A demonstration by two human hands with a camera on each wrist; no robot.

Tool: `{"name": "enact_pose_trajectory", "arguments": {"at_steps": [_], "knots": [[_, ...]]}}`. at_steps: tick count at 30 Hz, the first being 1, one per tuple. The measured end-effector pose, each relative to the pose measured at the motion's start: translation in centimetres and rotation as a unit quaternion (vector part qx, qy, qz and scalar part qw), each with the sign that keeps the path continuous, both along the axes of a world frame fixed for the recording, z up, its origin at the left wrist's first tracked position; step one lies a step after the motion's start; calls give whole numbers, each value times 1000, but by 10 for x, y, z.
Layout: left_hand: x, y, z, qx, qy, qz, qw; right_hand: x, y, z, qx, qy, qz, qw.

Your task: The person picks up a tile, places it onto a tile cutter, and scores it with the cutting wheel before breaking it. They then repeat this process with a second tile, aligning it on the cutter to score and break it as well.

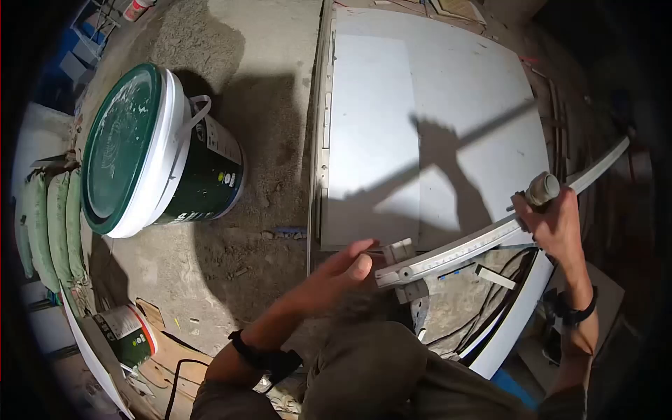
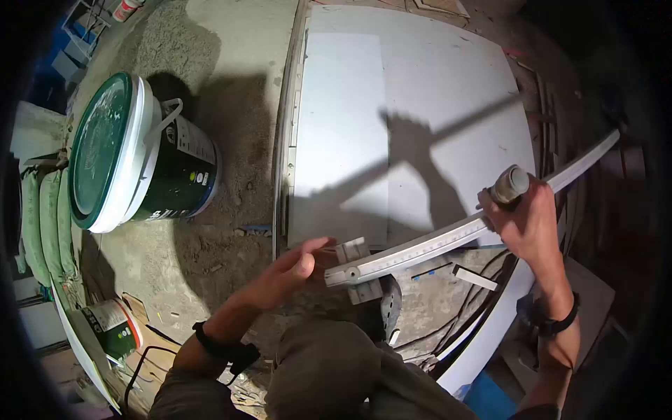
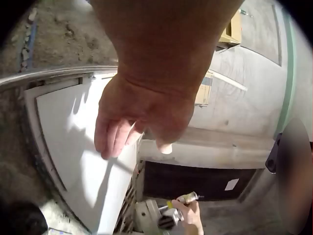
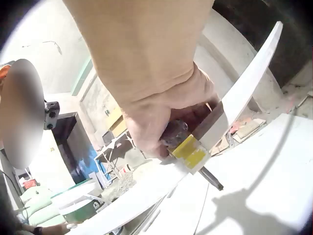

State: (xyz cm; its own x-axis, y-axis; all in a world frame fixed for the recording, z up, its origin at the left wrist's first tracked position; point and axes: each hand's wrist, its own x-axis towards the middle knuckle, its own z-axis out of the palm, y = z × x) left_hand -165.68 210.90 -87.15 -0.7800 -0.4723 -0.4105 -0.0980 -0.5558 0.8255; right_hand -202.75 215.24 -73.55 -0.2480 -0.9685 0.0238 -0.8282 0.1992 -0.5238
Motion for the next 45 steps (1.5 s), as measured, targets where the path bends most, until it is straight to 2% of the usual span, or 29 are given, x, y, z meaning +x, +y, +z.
{"name": "enact_pose_trajectory", "arguments": {"at_steps": [2,3,4,5,6,7,9,10,13,14,20,24,27,29,34,36,43,45], "knots": [[6,13,17,68,5,82,994,30,12,-5,12,-20,-3,1000],[10,14,21,68,10,84,994,41,20,-10,11,-10,11,1000],[14,15,24,58,-74,103,990,44,36,-29,-47,-4,39,998],[18,16,26,49,-158,121,979,54,43,-29,16,-63,21,998],[21,18,29,118,-168,177,963,65,49,-28,79,-116,-3,990],[30,23,16,119,-168,178,962,80,47,-16,158,-51,26,986],[51,34,-14,124,-131,264,948,92,53,-21,247,-45,74,965],[61,39,-12,93,-166,256,948,92,72,-56,148,-52,144,977],[87,56,-17,88,-180,251,947,114,92,-77,220,-169,121,953],[92,62,-15,103,-181,252,945,119,100,-86,198,-222,135,945],[107,108,-58,176,-194,283,923,129,132,-123,220,-205,176,937],[112,113,-59,152,-218,278,923,132,137,-134,213,-198,169,942],[115,127,-57,184,-234,309,903,132,145,-142,205,-202,182,940],[117,133,-72,190,-223,310,905,134,149,-150,191,-197,195,942],[108,122,-96,197,-200,325,903,134,148,-164,164,-173,187,953],[108,115,-98,187,-158,332,911,133,148,-168,162,-170,190,953],[106,105,-90,203,-153,354,900,136,135,-164,153,-181,191,952],[100,96,-78,218,-164,382,883,134,132,-165,160,-186,187,951]]}}
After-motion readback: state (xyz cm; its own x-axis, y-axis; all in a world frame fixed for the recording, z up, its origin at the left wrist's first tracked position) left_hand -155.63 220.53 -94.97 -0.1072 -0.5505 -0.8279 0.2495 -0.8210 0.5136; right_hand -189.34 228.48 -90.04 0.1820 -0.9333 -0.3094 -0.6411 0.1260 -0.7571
